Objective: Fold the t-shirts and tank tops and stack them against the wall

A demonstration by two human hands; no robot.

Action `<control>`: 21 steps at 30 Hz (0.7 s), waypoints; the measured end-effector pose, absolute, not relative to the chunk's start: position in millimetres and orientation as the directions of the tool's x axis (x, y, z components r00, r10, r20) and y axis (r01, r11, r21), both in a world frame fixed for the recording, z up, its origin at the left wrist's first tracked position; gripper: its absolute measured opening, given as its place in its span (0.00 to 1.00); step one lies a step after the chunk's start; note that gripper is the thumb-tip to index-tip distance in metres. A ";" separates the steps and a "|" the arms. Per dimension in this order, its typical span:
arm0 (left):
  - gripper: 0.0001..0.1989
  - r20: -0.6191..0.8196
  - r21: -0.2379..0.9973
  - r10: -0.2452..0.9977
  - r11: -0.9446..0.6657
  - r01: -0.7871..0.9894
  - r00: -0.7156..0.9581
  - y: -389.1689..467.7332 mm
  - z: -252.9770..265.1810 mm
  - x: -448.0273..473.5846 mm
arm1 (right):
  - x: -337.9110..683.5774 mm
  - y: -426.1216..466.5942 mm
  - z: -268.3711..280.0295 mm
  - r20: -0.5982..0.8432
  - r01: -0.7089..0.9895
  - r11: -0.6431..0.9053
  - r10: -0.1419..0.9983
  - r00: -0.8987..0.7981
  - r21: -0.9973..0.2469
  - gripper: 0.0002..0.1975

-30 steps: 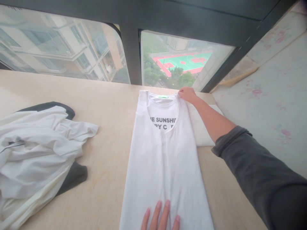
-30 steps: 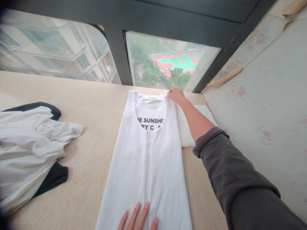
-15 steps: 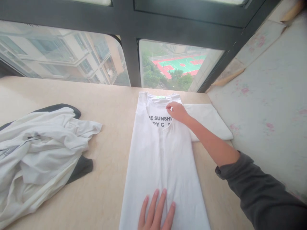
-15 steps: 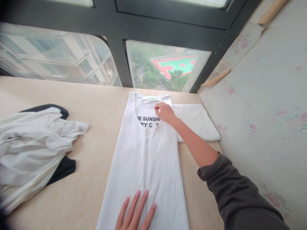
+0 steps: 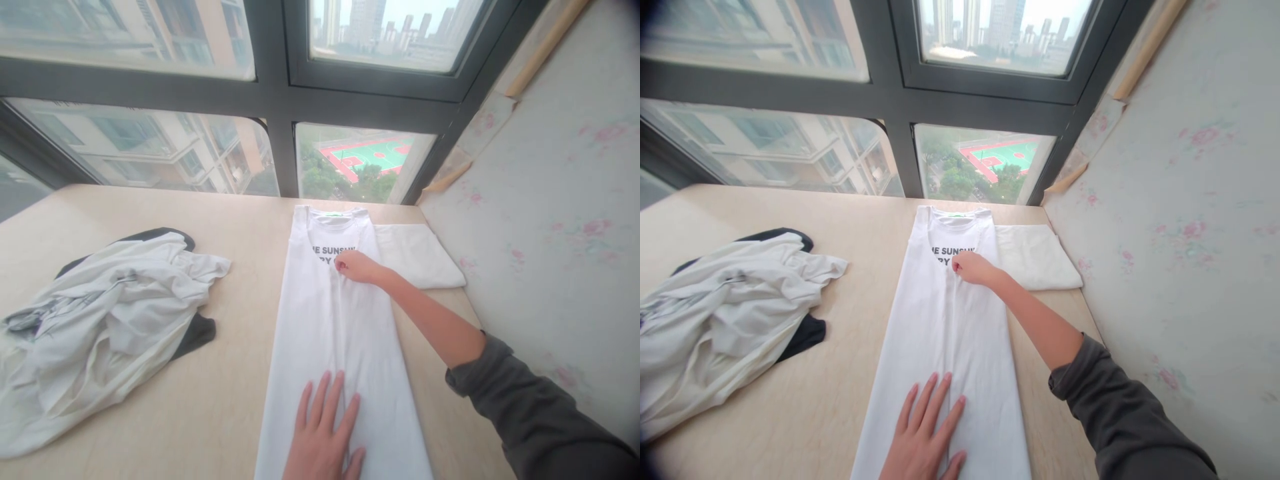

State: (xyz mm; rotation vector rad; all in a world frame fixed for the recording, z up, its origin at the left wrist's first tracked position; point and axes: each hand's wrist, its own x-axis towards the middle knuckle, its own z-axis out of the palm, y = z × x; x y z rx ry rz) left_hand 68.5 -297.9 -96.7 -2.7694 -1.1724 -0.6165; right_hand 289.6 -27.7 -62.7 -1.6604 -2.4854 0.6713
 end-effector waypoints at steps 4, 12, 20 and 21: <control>0.27 0.348 0.097 0.697 -0.692 0.716 0.626 -300.2 -92.7 67.5 | 289.0 -33.6 -67.0 -0.143 0.865 0.304 0.911 -0.387 -0.398 0.11; 0.33 0.278 0.004 0.689 -0.697 0.717 0.669 -305.7 -91.2 63.5 | 290.7 -36.9 -69.8 -0.141 0.862 0.293 0.915 -0.379 -0.414 0.08; 0.39 0.239 -0.017 0.684 -0.707 0.707 0.689 -305.5 -95.1 62.7 | 283.8 -34.2 -74.5 -0.052 0.860 0.243 0.954 -0.297 -0.449 0.07; 0.39 0.240 -0.014 0.687 -0.704 0.710 0.686 -305.7 -94.8 63.7 | 281.4 -35.6 -76.5 -0.039 0.862 0.235 0.959 -0.282 -0.449 0.08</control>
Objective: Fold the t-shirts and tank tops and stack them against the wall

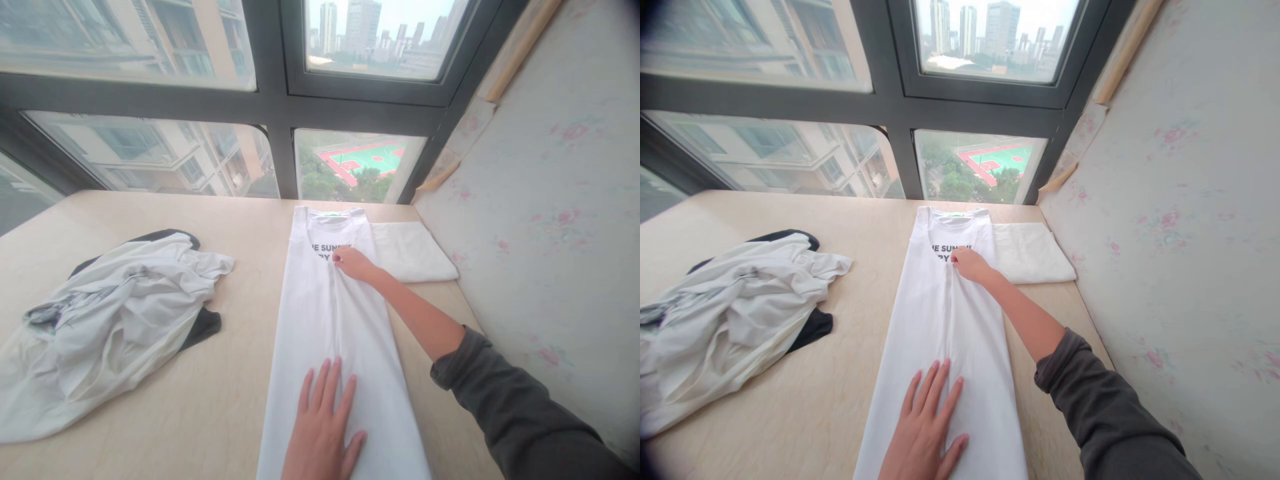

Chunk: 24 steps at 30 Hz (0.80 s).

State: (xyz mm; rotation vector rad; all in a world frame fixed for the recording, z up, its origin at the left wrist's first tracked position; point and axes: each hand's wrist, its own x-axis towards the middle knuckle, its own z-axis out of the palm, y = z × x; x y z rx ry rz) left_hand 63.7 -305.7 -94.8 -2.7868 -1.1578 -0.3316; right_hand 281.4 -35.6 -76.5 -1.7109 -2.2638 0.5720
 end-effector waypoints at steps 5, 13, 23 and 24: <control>0.36 0.261 0.002 0.704 -0.684 0.729 0.660 -312.0 -90.7 64.8 | 275.9 -71.1 -76.9 0.069 0.855 0.235 0.971 -0.230 -0.462 0.20; 0.35 0.294 -0.058 0.658 -0.712 0.700 0.693 -352.5 -86.7 9.2 | 284.1 -264.7 -87.4 0.315 0.818 0.360 0.920 -0.232 -0.448 0.19; 0.37 0.243 -0.159 0.568 -0.776 0.610 0.786 -368.1 -76.3 -15.7 | 253.0 -426.3 -82.8 0.260 0.895 0.365 0.918 -0.300 -0.255 0.21; 0.35 0.248 -0.147 0.563 -0.783 0.605 0.789 -368.6 -75.2 -12.8 | 247.6 -429.1 -81.0 0.263 0.882 0.367 0.919 -0.294 -0.295 0.19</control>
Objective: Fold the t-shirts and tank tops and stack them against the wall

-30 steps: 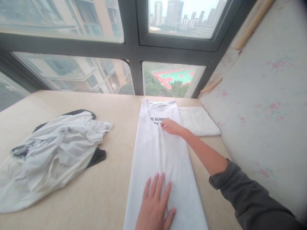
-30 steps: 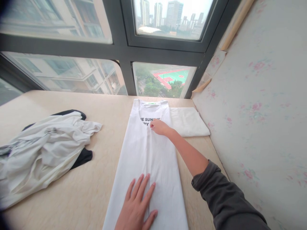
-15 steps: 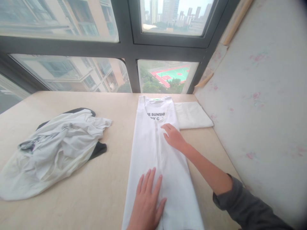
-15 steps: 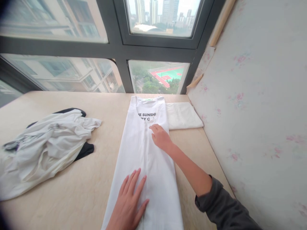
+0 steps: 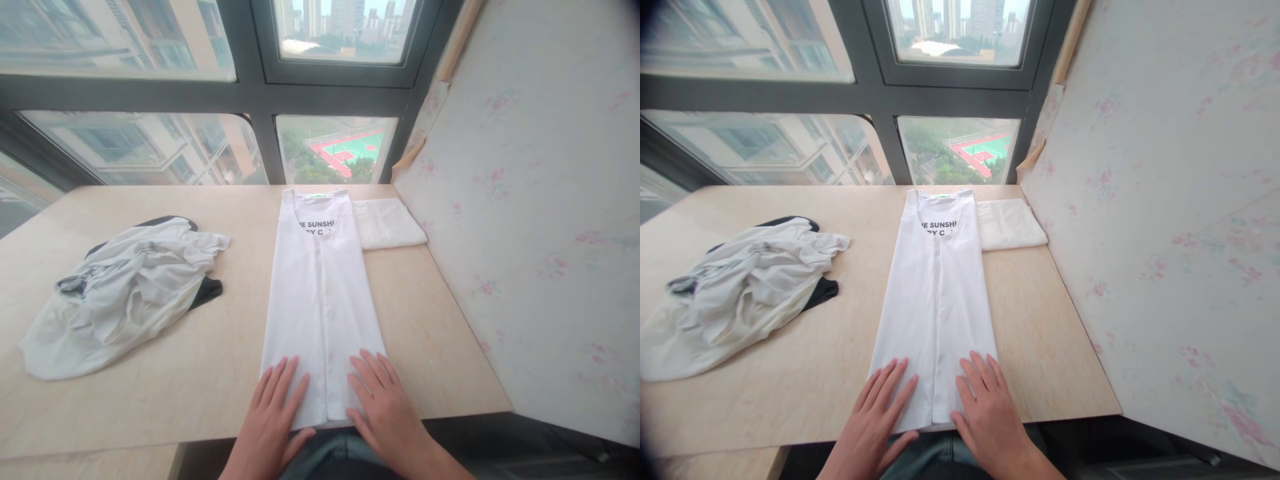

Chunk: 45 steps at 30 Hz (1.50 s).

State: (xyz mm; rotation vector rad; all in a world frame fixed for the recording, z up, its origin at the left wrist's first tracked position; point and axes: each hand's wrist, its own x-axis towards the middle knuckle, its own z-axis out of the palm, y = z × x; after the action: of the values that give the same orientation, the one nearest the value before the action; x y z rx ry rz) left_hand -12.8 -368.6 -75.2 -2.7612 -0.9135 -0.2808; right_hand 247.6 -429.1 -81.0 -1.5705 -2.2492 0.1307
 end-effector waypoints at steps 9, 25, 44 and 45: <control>0.13 0.368 0.179 0.601 -0.794 0.581 0.709 -392.2 -73.4 15.9 | 217.2 -431.4 -87.1 0.317 0.759 0.443 0.892 -0.322 -0.476 0.09; 0.16 0.344 0.160 0.597 -0.798 0.581 0.724 -396.8 -78.7 11.9 | 233.9 -442.9 -80.7 0.279 0.701 0.506 0.863 -0.422 -0.504 0.12; 0.13 0.354 0.282 0.628 -0.778 0.561 0.693 -396.5 -73.8 17.6 | 286.7 -452.4 -88.5 0.425 0.754 0.530 0.829 -0.365 -0.388 0.17; 0.12 0.357 0.286 0.631 -0.776 0.562 0.689 -396.4 -73.6 18.0 | 289.4 -452.7 -88.7 0.421 0.751 0.531 0.830 -0.366 -0.393 0.17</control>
State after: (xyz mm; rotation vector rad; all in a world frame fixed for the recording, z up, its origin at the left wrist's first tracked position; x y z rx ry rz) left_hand 18.0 -396.4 -73.6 -3.0271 -1.0774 -0.7356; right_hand 289.4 -452.7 -88.7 -1.2772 -2.1928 0.1785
